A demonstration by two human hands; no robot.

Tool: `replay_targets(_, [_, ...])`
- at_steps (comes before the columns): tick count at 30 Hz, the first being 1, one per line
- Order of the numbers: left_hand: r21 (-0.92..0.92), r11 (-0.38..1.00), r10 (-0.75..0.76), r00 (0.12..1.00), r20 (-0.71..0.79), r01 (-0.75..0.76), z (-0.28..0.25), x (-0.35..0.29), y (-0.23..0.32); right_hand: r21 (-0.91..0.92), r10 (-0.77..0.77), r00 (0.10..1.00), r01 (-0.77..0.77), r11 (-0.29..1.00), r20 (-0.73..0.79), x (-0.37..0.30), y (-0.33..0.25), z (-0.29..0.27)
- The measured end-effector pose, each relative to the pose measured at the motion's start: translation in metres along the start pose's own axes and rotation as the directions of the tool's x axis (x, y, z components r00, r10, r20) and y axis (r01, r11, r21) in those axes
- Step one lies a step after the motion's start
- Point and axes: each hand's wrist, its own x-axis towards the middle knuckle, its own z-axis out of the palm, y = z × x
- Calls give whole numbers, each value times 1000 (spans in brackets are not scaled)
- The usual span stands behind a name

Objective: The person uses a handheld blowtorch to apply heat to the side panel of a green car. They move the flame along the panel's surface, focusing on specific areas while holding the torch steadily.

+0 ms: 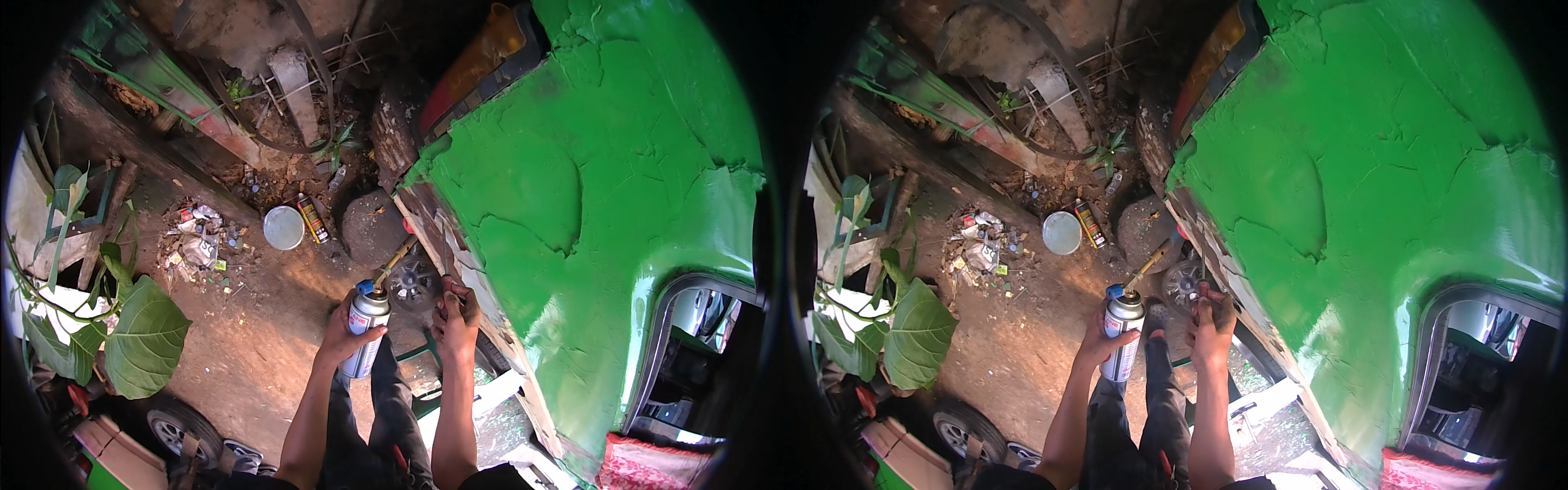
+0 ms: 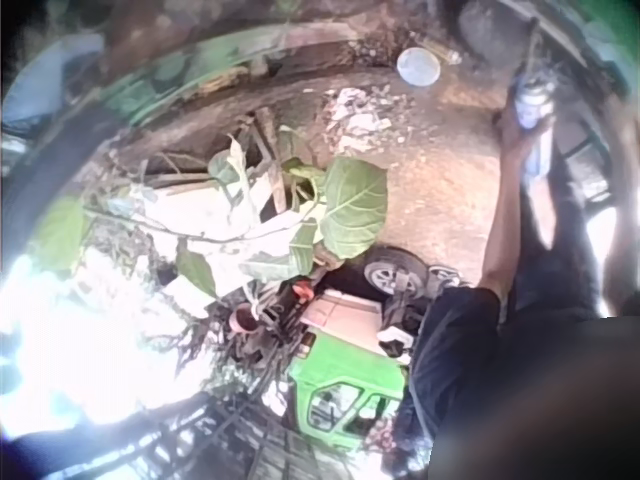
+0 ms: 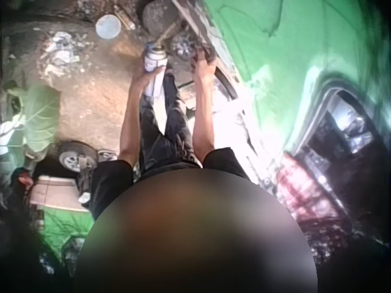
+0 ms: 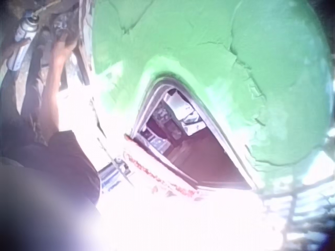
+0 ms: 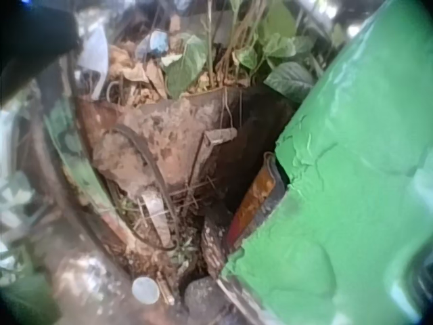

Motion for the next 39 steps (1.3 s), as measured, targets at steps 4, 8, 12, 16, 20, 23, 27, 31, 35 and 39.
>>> replay_targets(4, [-33,998,-47,999,16,47,1,3,1,-43,-3,1000,4,999,21,9,3,-2])
replay_targets(8, [37,999,28,1000,1,-28,-1,2,-5,0,-9,1000,9,1000,4,2,3,1])
replay_targets(12, [-32,999,-18,1000,15,18,4,2,-1,-7,-24,999,24,1000,24,16,14,0])
replay_targets(16, [74,997,23,1000,18,-24,-2,4,-4,0,-19,1000,19,1000,15,14,12,7])
replay_targets(20, [16,998,-64,998,19,64,3,1,-1,6,9,1000,-9,1000,14,7,-1,2])
replay_targets(23, [56,996,-77,996,50,74,2,7,-6,-14,-23,999,23,1000,29,17,0,5])
replay_targets(27, [-24,999,-40,999,13,40,3,4,-3,0,8,1000,-8,1000,20,6,-6,3])
replay_targets(31, [9,997,-71,997,26,70,3,7,0,-20,18,1000,-17,1000,23,13,-6,9])
replay_targets(35, [15,1000,-23,1000,17,22,0,5,0,26,38,999,-39,999,23,4,-11,9])
replay_targets(39, [-15,999,-32,999,11,32,2,5,0,44,21,1000,-21,999,18,4,-7,2])
